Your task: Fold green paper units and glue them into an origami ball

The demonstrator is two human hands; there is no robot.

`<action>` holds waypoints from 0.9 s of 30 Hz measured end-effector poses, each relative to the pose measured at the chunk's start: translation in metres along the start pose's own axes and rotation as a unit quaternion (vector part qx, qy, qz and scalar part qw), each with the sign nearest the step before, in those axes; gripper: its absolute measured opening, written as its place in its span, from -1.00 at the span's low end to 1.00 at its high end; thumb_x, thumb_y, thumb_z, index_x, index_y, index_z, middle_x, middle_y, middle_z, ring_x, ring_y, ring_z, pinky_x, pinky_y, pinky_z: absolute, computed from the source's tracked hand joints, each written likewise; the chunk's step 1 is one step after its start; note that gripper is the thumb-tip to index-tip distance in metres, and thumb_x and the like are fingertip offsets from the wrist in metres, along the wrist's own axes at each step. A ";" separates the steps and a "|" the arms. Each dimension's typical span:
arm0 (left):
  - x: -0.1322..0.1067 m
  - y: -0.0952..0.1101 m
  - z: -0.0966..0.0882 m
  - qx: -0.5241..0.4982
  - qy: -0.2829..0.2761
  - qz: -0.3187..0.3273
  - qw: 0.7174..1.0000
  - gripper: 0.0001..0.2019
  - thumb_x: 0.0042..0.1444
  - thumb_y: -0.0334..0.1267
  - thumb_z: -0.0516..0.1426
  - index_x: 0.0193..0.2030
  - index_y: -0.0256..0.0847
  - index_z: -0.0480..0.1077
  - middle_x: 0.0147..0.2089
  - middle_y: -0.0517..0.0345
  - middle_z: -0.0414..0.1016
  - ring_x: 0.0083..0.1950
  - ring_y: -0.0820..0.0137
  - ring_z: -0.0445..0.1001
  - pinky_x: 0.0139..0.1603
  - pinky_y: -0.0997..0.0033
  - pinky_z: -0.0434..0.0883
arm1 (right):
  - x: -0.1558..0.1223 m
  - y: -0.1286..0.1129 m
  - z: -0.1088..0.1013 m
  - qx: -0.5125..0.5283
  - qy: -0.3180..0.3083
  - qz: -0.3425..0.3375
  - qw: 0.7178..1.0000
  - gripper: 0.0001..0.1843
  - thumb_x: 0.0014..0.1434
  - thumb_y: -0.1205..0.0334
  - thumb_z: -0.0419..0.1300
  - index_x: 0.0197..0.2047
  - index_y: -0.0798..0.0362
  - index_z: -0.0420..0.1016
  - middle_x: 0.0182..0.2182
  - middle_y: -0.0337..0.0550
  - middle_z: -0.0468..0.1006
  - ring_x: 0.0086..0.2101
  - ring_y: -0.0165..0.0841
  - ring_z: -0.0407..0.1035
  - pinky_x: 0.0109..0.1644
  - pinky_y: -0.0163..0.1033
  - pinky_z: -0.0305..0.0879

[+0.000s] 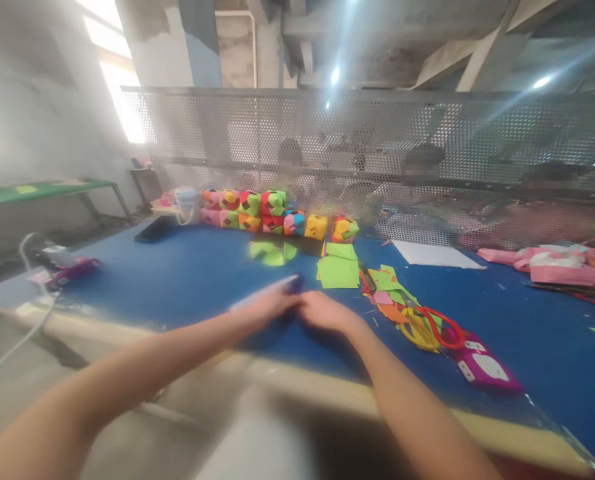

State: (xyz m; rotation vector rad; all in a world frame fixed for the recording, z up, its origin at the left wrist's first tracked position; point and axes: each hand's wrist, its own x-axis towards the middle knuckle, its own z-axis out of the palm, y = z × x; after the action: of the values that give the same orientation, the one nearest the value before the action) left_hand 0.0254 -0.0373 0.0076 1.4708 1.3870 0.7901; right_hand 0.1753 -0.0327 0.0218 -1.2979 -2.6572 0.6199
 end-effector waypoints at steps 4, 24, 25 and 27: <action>-0.003 -0.008 -0.019 0.008 0.037 0.002 0.999 -0.81 -0.20 -0.19 0.22 -0.50 -0.26 0.36 -0.55 0.21 0.34 -0.49 0.44 0.28 -0.49 0.45 0.19 | -0.001 -0.006 0.001 0.003 -0.019 0.002 1.000 -0.73 0.10 0.38 -0.01 -0.26 0.07 0.52 -0.25 -0.08 0.59 -0.27 -0.33 0.43 -0.27 -0.34 0.21; 0.052 -0.037 -0.262 -0.054 0.349 -0.020 0.935 -0.89 -0.28 -0.49 0.15 -0.57 -0.28 0.27 -0.70 0.27 0.23 -0.67 0.54 0.22 -0.63 0.55 0.24 | 0.003 -0.006 0.013 -0.015 -0.047 0.058 0.997 -0.76 0.08 0.36 -0.03 -0.28 0.02 0.44 -0.28 -0.14 0.55 -0.29 -0.32 0.38 -0.31 -0.31 0.08; 0.059 -0.041 -0.263 -0.051 0.349 -0.019 0.936 -0.89 -0.28 -0.48 0.15 -0.57 -0.28 0.28 -0.70 0.27 0.23 -0.67 0.54 0.22 -0.63 0.54 0.24 | 0.003 -0.007 0.013 -0.017 -0.046 0.060 0.997 -0.76 0.08 0.36 -0.04 -0.28 0.02 0.44 -0.28 -0.14 0.55 -0.29 -0.32 0.38 -0.32 -0.31 0.07; 0.073 -0.047 -0.263 -0.046 0.338 -0.017 0.940 -0.89 -0.29 -0.46 0.16 -0.57 -0.29 0.29 -0.69 0.26 0.25 -0.66 0.53 0.23 -0.63 0.54 0.24 | 0.002 -0.009 0.012 -0.020 -0.048 0.062 0.997 -0.75 0.08 0.37 -0.04 -0.28 0.02 0.44 -0.28 -0.15 0.55 -0.29 -0.33 0.37 -0.32 -0.31 0.06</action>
State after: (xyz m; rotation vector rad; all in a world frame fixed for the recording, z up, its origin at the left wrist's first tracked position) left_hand -0.2214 0.0818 0.0479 1.1345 1.8346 1.4013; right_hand 0.1643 -0.0395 0.0139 -1.4904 -2.6931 0.6635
